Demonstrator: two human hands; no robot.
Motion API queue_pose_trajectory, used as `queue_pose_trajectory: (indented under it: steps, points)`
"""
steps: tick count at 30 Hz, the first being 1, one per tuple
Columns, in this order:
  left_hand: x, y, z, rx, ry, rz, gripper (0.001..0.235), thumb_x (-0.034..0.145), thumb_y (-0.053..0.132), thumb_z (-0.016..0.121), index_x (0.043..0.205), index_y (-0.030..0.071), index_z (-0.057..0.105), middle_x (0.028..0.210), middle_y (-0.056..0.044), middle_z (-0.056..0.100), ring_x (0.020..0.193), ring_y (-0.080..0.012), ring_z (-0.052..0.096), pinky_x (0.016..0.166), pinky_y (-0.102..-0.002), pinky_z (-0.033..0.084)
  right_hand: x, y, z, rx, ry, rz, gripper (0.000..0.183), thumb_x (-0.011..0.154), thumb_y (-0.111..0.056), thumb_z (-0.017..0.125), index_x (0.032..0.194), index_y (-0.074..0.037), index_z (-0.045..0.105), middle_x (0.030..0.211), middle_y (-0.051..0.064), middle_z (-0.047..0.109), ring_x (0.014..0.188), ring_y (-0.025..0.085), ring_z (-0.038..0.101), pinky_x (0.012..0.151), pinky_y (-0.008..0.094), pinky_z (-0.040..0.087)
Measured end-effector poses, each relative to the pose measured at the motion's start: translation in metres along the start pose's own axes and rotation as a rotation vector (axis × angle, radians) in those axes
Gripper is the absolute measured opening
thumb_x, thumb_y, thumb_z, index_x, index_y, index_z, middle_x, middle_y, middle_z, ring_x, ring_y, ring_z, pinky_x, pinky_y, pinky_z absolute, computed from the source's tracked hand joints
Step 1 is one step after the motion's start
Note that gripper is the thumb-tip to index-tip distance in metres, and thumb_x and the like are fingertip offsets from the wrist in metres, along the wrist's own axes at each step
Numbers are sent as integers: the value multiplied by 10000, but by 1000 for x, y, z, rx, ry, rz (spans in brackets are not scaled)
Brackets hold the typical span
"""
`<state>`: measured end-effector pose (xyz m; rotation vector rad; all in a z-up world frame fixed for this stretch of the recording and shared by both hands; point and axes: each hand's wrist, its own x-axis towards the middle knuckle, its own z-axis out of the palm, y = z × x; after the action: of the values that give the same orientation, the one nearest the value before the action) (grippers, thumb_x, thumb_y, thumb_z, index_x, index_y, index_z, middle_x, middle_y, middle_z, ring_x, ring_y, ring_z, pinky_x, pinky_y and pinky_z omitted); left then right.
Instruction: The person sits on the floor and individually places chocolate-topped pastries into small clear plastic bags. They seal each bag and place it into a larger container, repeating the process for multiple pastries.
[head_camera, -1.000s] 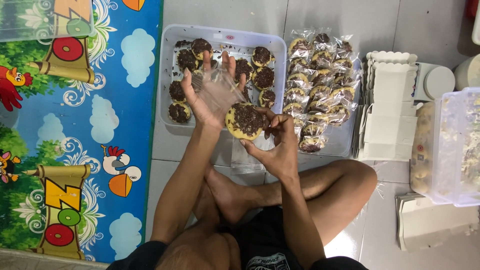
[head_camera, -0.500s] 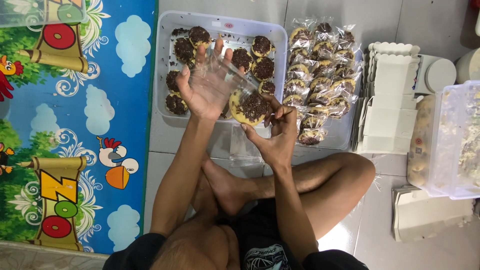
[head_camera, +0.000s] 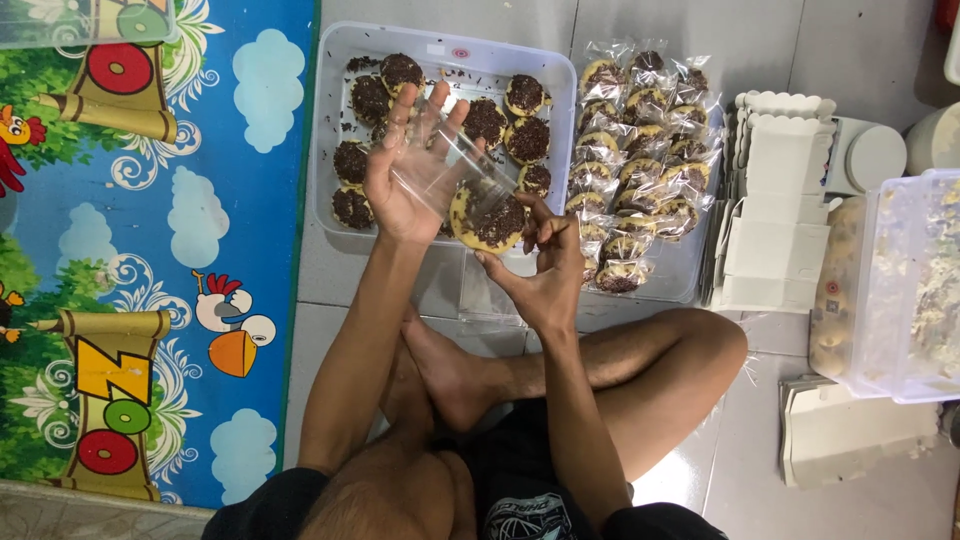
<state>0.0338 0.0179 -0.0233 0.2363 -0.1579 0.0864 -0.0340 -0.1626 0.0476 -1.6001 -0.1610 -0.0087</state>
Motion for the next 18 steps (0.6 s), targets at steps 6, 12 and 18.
queue_pose_trajectory:
  steps: [6,12,18]
  points:
    - [2,4,-11,127,-104,74,438,1036,259,585,1458,141,605,1569,-161,504,1422,-349,519,1123,-535,487,-3,23,-4,229,28,-29,587,803,92,791,1004,-191,318,1459,271,527,1019,152,541,854,286,443]
    - [-7,1,-4,123,-74,39,421,1018,209,665,1429,143,608,1586,-145,468,1475,-331,467,1161,-632,459,-5,29,5,188,20,29,597,813,37,833,992,-187,309,1424,233,558,787,130,384,805,267,429]
    - [-10,-21,-4,-56,116,42,690,955,193,715,1572,154,408,1554,-182,501,1441,-384,505,1122,-629,510,-6,41,12,30,72,40,579,753,-52,904,1019,-139,397,1065,55,524,848,122,470,712,233,484]
